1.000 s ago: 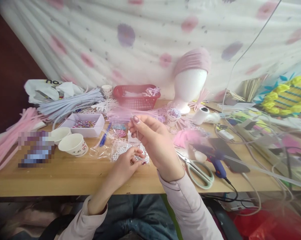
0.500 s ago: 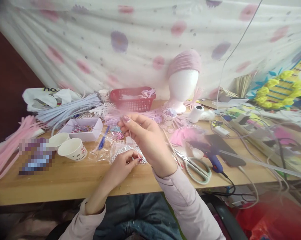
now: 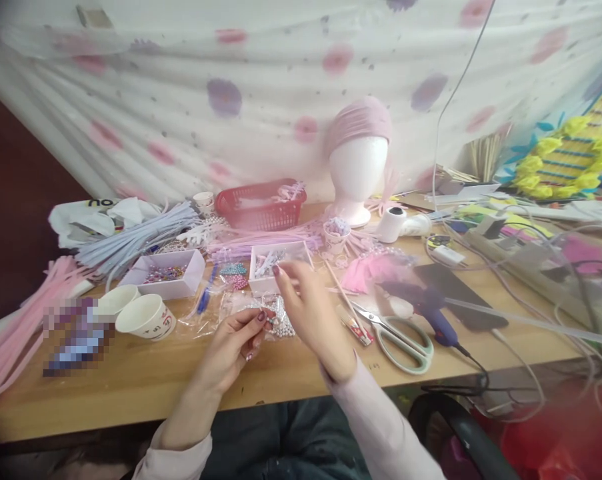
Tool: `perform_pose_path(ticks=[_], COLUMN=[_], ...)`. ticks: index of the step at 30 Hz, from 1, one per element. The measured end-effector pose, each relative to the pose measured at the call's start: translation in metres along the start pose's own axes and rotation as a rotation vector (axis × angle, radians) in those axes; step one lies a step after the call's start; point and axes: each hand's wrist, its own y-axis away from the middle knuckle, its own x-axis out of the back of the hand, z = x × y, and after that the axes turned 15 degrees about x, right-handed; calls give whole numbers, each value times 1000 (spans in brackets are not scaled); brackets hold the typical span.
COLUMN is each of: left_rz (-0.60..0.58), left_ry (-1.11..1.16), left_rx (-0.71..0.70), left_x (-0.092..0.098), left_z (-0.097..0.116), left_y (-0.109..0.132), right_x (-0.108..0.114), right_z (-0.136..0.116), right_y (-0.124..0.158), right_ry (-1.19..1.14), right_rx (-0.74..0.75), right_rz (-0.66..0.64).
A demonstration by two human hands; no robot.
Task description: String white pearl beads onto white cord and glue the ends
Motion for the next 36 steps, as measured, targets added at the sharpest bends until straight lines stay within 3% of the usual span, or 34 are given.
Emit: perform_pose_path(ticks=[2,6,16,26,30,36], left_rz=[23,57,155,117,173,192], left_ry=[30,32,-118,-126,-99,123], left_rx=[-14,-51,-194,-217,-234,-219], left_x=[-1,-6,-5,-7,-7,3], left_z=[-3,-10,-17,-20,-16,11], left_y=[-1,-3,-2,-6,-6,4], right_x=[6,6,3,1,5,22], right_z=[8,21,24,29,26,31], right_y=[30,64,61,64,63,70], right_ry=[-9,-375,-609,-835,-794,-457], right_rx=[-51,-231,-353,-526,-534,-443], right_rz=[8,-44,-35,16,-8,-124])
